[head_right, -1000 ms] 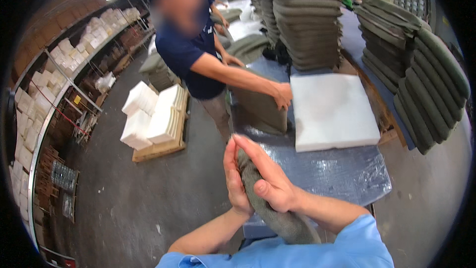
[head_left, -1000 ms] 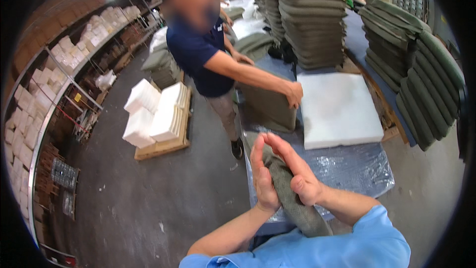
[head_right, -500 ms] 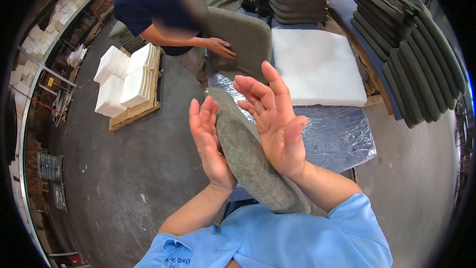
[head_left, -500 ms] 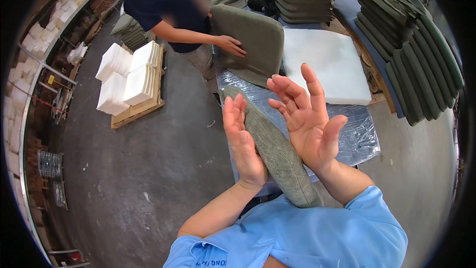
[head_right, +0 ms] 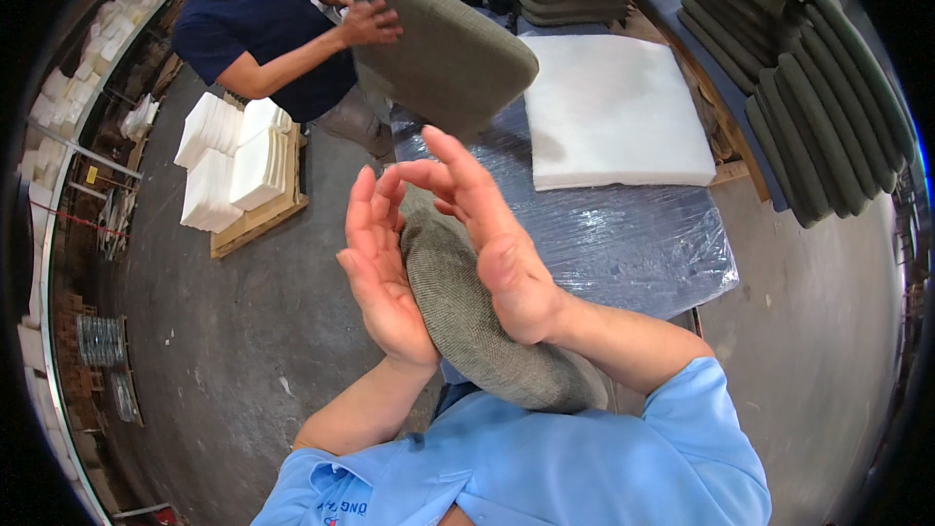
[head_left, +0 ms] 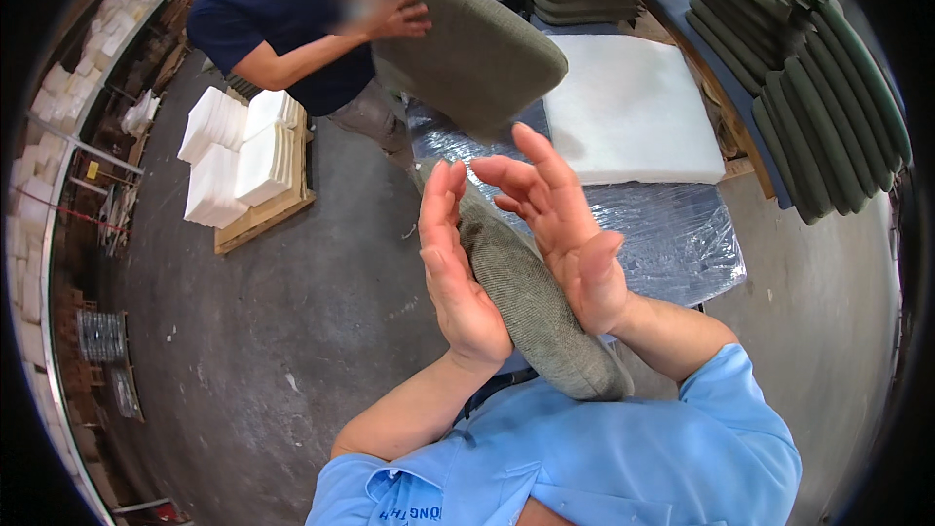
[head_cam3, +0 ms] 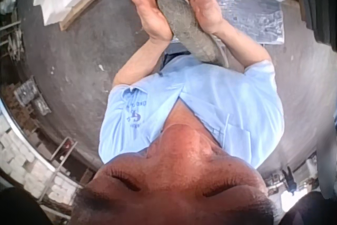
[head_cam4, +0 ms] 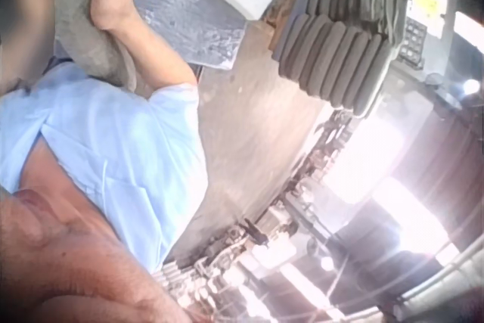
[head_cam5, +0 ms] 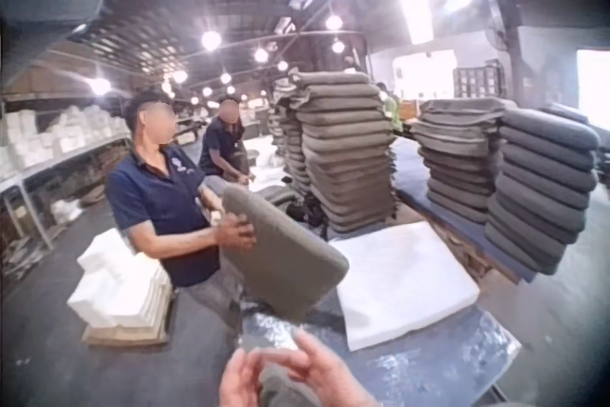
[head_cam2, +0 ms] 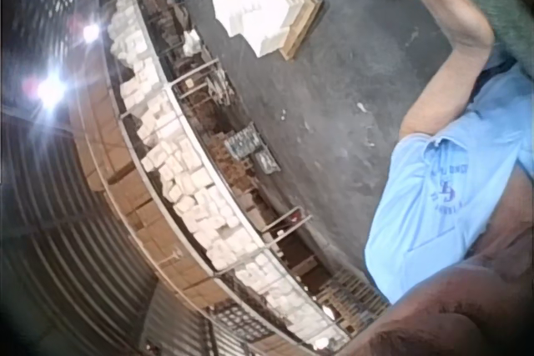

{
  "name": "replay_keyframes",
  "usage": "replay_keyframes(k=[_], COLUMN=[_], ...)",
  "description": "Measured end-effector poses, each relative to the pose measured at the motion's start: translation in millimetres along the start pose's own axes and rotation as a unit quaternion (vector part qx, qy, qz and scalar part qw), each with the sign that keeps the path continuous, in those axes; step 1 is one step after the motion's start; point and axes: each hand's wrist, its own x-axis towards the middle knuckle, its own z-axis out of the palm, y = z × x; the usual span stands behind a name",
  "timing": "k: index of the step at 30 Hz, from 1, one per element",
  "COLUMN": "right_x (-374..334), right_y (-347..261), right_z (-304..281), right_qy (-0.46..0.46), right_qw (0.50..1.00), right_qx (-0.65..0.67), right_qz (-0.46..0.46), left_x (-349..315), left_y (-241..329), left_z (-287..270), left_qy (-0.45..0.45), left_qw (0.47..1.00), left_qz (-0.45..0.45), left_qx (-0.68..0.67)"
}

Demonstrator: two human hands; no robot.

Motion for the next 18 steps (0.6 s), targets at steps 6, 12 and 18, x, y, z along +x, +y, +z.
replay_keyframes(k=[6,12,18], right_x=[8,19,12], right_y=[-6,-23,-30], right_z=[3,4,18], right_qy=[-0.012,-0.096,-0.109], right_qw=[0.998,0.988,0.992], right_qx=[-0.056,-0.117,-0.063], right_qz=[-0.037,-0.045,-0.002], left_x=[-4,-29,-39], left_y=[-36,-51,-41], left_z=[1,-4,-11], left_qy=[-0.009,0.025,0.002], left_qw=[0.992,0.985,0.979], left_qz=[0.122,0.140,0.174], left_qx=[0.000,0.099,0.105])
